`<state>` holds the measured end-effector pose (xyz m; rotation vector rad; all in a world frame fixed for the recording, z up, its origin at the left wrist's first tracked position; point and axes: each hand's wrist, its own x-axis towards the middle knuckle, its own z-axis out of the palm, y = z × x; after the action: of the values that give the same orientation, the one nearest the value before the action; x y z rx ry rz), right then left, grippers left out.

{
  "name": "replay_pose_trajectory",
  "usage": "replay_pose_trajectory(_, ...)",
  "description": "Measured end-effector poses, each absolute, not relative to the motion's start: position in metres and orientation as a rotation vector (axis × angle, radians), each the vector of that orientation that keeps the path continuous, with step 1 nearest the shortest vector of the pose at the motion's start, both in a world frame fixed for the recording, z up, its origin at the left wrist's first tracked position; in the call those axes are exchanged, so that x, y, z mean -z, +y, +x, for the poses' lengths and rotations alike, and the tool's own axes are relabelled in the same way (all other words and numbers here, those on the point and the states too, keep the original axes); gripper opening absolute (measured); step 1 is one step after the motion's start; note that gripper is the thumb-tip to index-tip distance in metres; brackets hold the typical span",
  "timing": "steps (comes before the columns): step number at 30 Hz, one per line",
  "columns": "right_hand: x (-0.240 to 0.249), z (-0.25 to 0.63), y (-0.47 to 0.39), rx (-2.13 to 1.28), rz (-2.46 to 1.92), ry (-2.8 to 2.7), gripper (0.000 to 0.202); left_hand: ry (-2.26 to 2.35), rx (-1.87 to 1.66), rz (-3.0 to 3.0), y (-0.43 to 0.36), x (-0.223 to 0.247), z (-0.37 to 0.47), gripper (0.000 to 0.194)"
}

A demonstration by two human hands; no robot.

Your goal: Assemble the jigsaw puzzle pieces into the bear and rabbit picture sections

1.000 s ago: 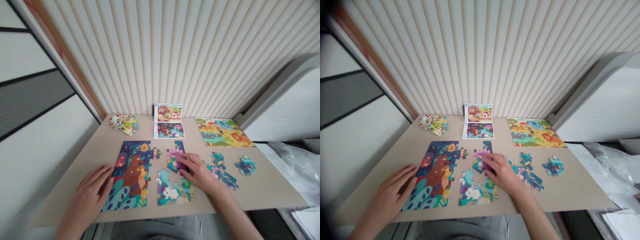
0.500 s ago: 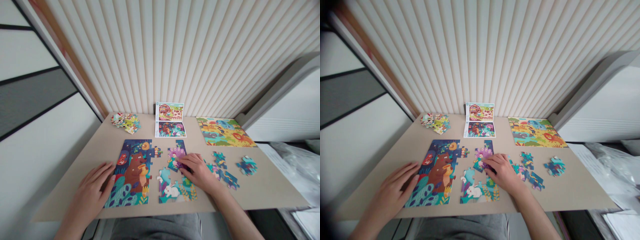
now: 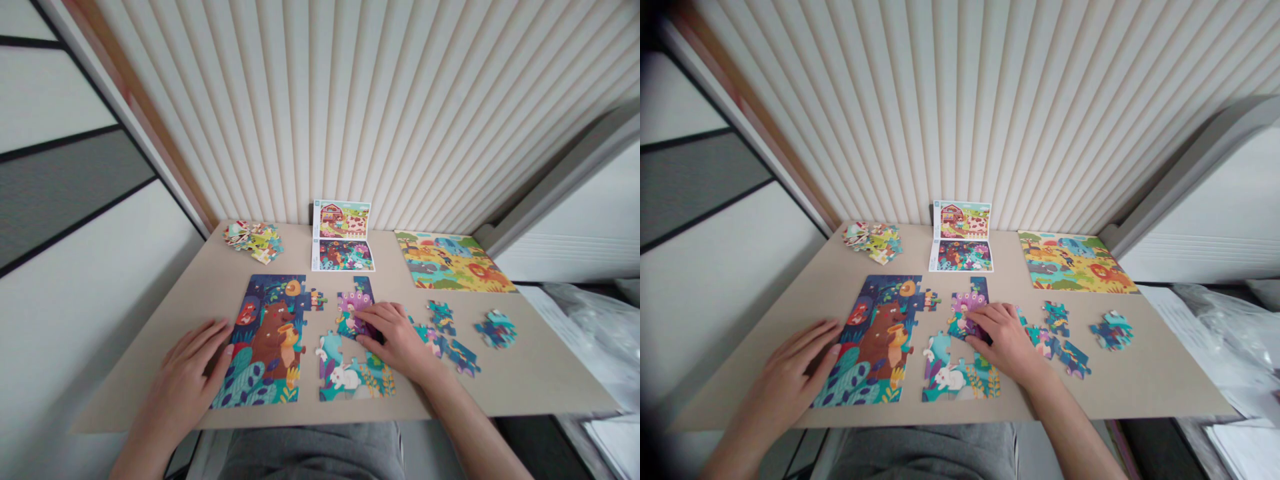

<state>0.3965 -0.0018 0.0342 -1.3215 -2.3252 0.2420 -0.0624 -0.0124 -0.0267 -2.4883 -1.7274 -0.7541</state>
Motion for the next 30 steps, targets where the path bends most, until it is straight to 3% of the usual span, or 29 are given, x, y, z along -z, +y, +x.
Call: replay_pose_trajectory(30,-0.038,0.401,-0.006,-0.342,-1.17,-2.336,0.059,-1.741,0.774,-2.484,-0.013,0.017,-0.056,0.043)
